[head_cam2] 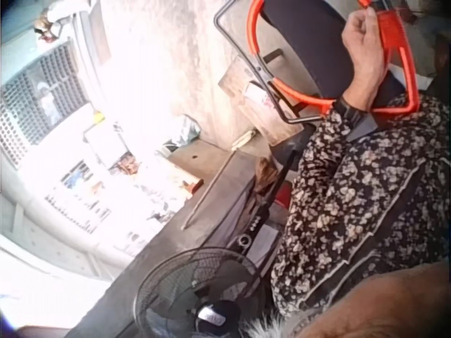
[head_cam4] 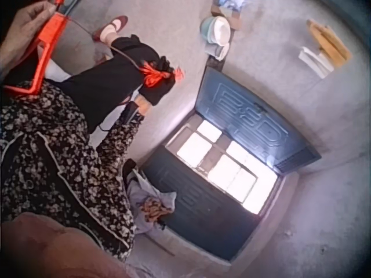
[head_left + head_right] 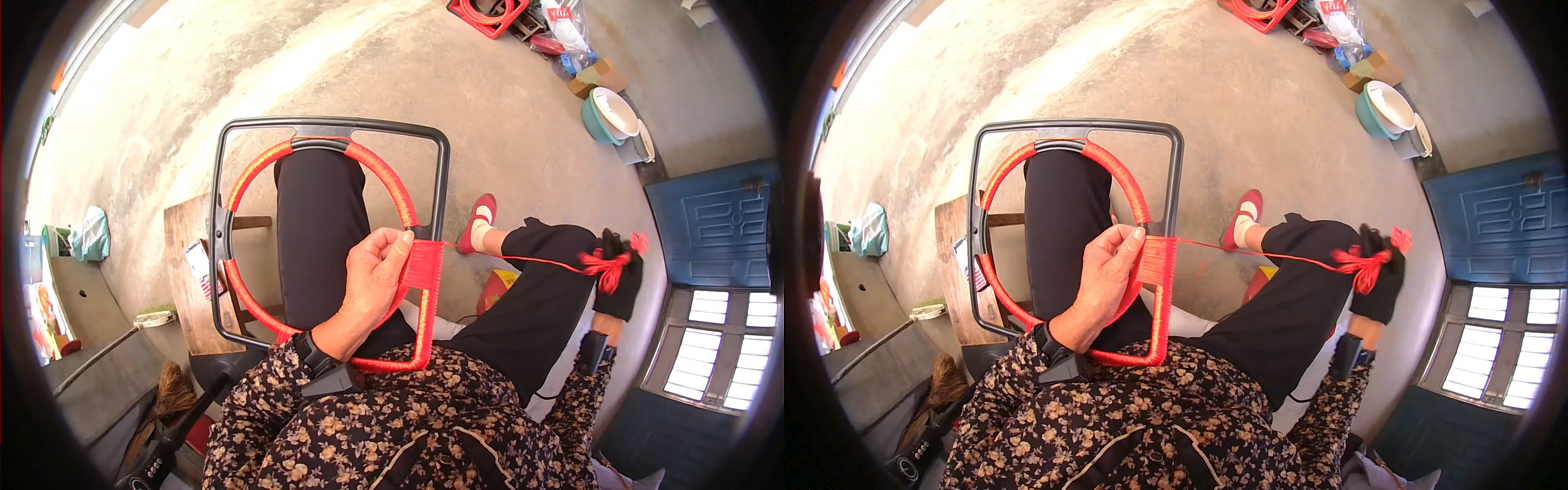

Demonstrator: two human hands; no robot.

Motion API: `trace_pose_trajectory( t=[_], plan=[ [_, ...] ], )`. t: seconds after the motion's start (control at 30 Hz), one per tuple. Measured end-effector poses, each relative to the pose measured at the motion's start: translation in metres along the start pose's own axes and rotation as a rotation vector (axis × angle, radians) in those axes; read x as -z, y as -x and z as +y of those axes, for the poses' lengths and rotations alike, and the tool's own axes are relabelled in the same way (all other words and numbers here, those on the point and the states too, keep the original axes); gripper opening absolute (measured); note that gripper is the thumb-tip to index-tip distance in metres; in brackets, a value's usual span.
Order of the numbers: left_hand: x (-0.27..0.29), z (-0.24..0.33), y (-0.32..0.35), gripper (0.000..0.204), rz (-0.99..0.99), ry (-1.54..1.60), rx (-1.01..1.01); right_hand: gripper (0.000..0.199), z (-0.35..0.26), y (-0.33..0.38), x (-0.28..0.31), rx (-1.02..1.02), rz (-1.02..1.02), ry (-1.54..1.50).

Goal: Wrapping a circular metal frame with red plastic cord for furniture manufacturing.

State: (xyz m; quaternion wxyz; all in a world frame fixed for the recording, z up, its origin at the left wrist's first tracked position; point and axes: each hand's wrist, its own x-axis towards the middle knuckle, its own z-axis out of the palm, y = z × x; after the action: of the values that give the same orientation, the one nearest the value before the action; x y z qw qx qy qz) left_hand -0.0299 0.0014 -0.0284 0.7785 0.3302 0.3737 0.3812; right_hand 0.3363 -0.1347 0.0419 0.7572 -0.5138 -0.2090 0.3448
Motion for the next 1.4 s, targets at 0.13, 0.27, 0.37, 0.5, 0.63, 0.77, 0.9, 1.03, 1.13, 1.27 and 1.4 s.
trace_pose_trajectory(
  t=[0.13, 0.27, 0.37, 0.5, 0.63, 0.77, 0.9, 1.03, 1.13, 1.27, 1.4],
  plan=[
    [0.003, -0.004, -0.003, 0.024, -0.024, -0.030, 0.050, 0.021, 0.068, 0.019, -0.058, 0.123, -0.010, 0.621],
    [0.003, 0.003, 0.003, 0.023, -0.062, 0.072, 0.033, 0.024, 0.104, 0.046, -0.147, -0.645, -0.491, 0.473],
    [0.004, -0.007, -0.001, 0.022, -0.036, 0.123, -0.016, 0.028, 0.111, 0.056, -0.165, -0.727, -0.688, 0.505],
    [-0.001, -0.004, 0.001, 0.019, 0.000, 0.102, -0.027, 0.031, 0.109, 0.046, -0.156, -0.771, -0.785, 0.564],
    [-0.002, -0.001, -0.002, 0.018, 0.012, 0.056, -0.037, 0.030, 0.106, 0.045, -0.157, -0.624, -0.577, 0.470],
    [0.000, -0.002, -0.005, 0.020, 0.020, 0.076, -0.002, 0.026, 0.113, 0.050, -0.181, -0.551, -0.212, 0.041],
    [-0.004, 0.003, -0.005, 0.020, -0.031, 0.161, 0.055, 0.023, 0.120, 0.046, -0.176, -0.596, -0.119, -0.339],
    [0.000, 0.002, -0.007, 0.017, -0.114, 0.217, 0.079, 0.024, 0.130, 0.040, -0.159, -0.696, -0.283, -0.473],
    [0.001, 0.001, -0.007, 0.015, -0.134, 0.241, 0.104, 0.025, 0.133, 0.042, -0.148, -0.588, -0.412, -0.221],
    [0.002, -0.004, -0.008, 0.015, -0.142, 0.182, 0.132, 0.026, 0.133, 0.041, -0.140, -0.649, -0.315, -0.096],
    [0.006, -0.012, -0.007, 0.015, -0.125, 0.144, 0.119, 0.026, 0.089, 0.029, -0.154, -0.657, -0.251, 0.569]
  ],
)
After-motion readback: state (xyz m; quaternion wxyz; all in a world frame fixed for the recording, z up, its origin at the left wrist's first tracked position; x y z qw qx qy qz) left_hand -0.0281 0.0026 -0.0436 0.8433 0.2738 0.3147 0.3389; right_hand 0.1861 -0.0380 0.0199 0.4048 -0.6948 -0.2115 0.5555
